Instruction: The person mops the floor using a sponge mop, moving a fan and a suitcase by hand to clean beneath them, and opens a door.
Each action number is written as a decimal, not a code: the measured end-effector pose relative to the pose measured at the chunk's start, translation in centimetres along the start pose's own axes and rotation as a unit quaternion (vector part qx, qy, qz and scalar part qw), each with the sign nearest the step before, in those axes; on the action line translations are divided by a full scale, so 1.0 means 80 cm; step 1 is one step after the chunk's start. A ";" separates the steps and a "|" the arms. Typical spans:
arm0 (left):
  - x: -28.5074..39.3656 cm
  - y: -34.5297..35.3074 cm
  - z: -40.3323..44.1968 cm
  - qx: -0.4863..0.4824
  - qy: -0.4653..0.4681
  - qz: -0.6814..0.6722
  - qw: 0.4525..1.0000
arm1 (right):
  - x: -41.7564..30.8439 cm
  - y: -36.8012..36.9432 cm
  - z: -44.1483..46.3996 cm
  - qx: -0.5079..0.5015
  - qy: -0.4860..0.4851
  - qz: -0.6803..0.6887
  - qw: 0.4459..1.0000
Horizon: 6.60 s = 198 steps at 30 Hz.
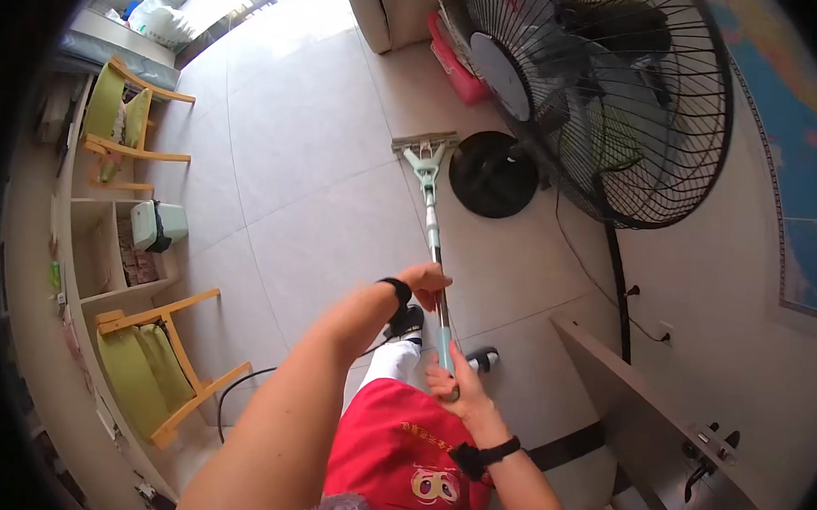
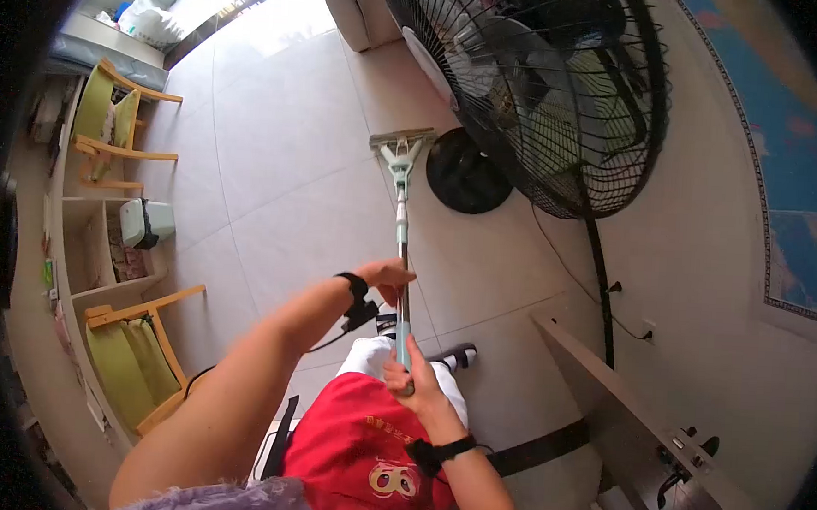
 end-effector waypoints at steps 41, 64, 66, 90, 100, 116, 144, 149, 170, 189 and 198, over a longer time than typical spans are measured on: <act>0.095 0.483 0.051 0.074 0.079 -0.210 0.972 | -0.041 -0.226 -0.414 0.064 -0.108 0.048 0.991; 0.117 0.296 -0.107 0.144 0.103 -0.252 0.951 | 0.041 -0.151 -0.538 0.035 -0.039 0.115 0.992; 0.114 0.239 -0.171 0.189 0.181 -0.286 0.922 | 0.037 -0.136 -0.533 0.027 -0.048 0.115 0.992; 0.176 0.113 -0.088 -0.132 0.004 -0.171 0.976 | 0.016 0.092 -0.428 -0.089 -0.210 0.168 0.959; 0.290 0.273 -0.104 -0.222 0.314 -0.031 0.923 | -0.078 0.113 -0.445 0.255 -0.407 -0.553 0.680; 0.290 0.247 -0.052 -0.308 0.304 -0.218 0.875 | -0.141 0.040 -0.520 0.741 -0.117 -0.659 -0.045; 0.315 0.237 -0.147 -0.103 0.480 0.211 0.845 | -0.056 0.238 -0.404 0.065 -0.309 -0.346 0.884; 0.296 0.265 -0.125 -0.169 0.423 0.253 0.854 | -0.060 0.203 -0.404 0.082 -0.314 -0.279 0.904; 0.310 0.528 -0.070 -0.264 -0.077 0.052 0.960 | -0.003 -0.133 -0.690 0.175 -0.608 -0.063 0.772; 0.300 0.888 -0.124 -0.427 0.295 0.417 0.746 | 0.122 -0.314 -0.759 0.127 -0.586 0.051 0.798; 0.177 0.992 -0.036 -0.255 -0.047 0.250 0.933 | 0.129 -0.329 -0.775 0.137 -0.565 0.175 0.795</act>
Point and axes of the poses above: each hand's wrist, its own z-axis towards the middle knuckle, its own y-axis out of the palm, x = y × z, the point moved 5 cm from there along z, towards the middle knuckle, and after that the axes turned 3 degrees about z, right-handed, at the moved point
